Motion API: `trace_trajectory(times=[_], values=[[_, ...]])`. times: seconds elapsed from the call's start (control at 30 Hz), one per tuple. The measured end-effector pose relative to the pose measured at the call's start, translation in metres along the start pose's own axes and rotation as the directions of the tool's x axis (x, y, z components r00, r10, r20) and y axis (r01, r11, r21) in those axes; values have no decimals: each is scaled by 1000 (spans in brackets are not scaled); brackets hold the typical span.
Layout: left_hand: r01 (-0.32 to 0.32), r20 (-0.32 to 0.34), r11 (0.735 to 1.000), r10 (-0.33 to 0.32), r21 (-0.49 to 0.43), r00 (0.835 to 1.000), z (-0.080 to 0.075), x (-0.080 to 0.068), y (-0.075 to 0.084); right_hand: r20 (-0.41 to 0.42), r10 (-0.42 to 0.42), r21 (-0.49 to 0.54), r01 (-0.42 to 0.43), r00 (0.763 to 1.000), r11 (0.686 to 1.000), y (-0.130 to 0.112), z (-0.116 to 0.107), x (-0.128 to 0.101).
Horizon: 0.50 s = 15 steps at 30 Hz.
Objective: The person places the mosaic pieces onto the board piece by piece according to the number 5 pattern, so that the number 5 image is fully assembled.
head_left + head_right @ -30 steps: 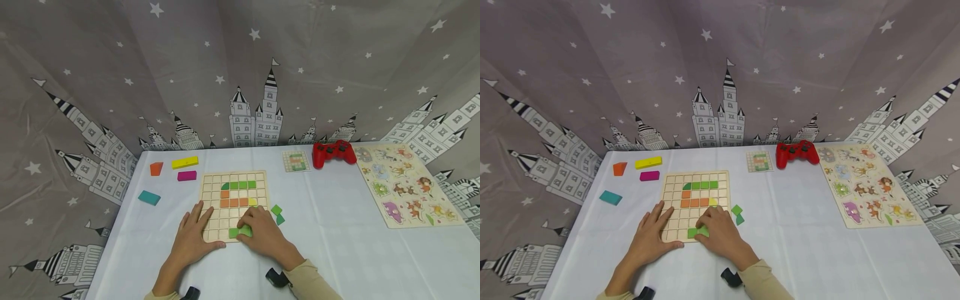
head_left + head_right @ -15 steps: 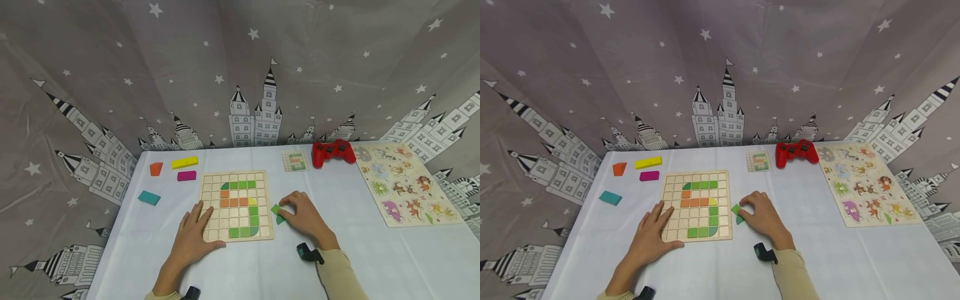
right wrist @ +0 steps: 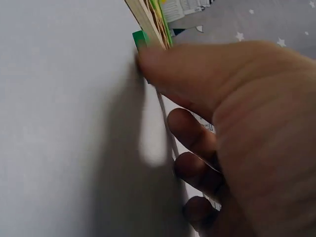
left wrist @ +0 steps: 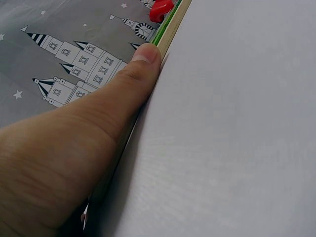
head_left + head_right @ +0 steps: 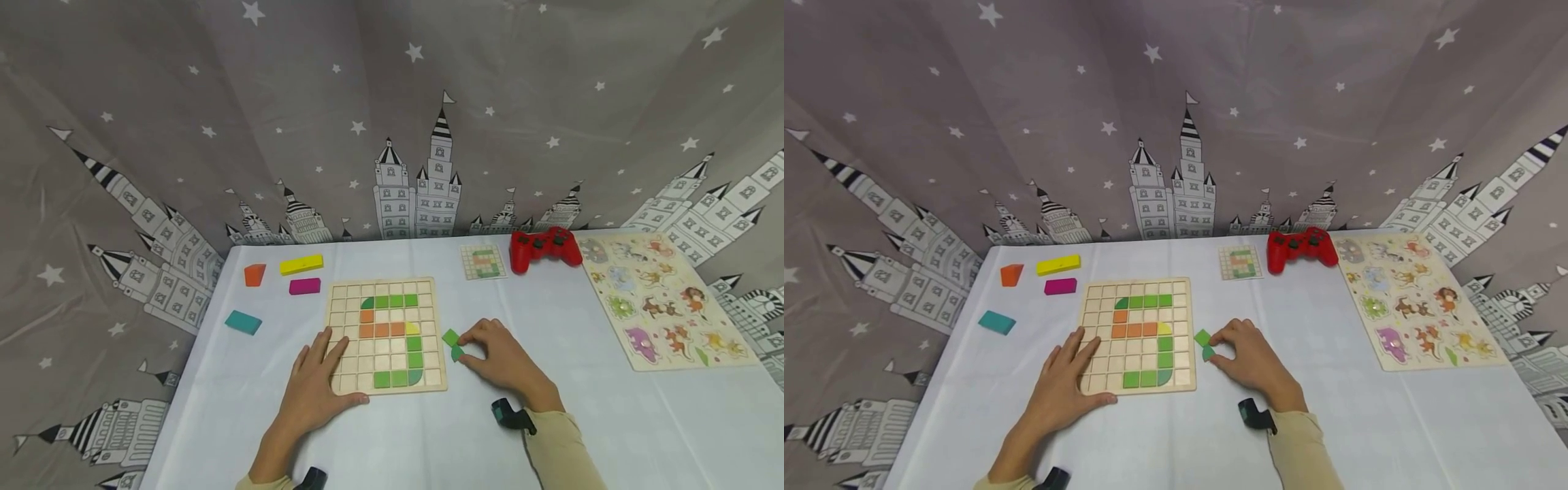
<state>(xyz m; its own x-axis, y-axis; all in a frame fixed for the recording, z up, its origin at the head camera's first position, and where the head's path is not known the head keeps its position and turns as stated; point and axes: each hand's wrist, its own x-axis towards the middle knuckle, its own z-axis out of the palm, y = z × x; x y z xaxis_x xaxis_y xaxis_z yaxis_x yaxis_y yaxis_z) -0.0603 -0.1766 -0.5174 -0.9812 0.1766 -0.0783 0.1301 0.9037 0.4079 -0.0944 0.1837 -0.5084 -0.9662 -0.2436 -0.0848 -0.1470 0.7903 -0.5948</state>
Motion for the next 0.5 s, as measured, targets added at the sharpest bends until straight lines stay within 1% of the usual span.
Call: trace_trajectory(times=[0.1, 0.3, 0.43, 0.5], values=[[3, 1, 1000, -3, 0, 1000, 0, 1, 0, -11, 4, -10, -4, 1000, 1000, -2, 1, 0], [8, 11, 1000, -8, 0, 1000, 0, 0, -1, -12, 4, -74, -5, 1000, 997, -6, 3, 0], [5, 10, 1000, -5, -9, 1000, 0, 0, -1, -27, -3, -68, 2, 1000, 998, -6, -1, -2], [5, 10, 1000, -5, -13, 1000, 0, 0, -1, -28, 8, -63, -10, 1000, 998, -5, -3, -3]])
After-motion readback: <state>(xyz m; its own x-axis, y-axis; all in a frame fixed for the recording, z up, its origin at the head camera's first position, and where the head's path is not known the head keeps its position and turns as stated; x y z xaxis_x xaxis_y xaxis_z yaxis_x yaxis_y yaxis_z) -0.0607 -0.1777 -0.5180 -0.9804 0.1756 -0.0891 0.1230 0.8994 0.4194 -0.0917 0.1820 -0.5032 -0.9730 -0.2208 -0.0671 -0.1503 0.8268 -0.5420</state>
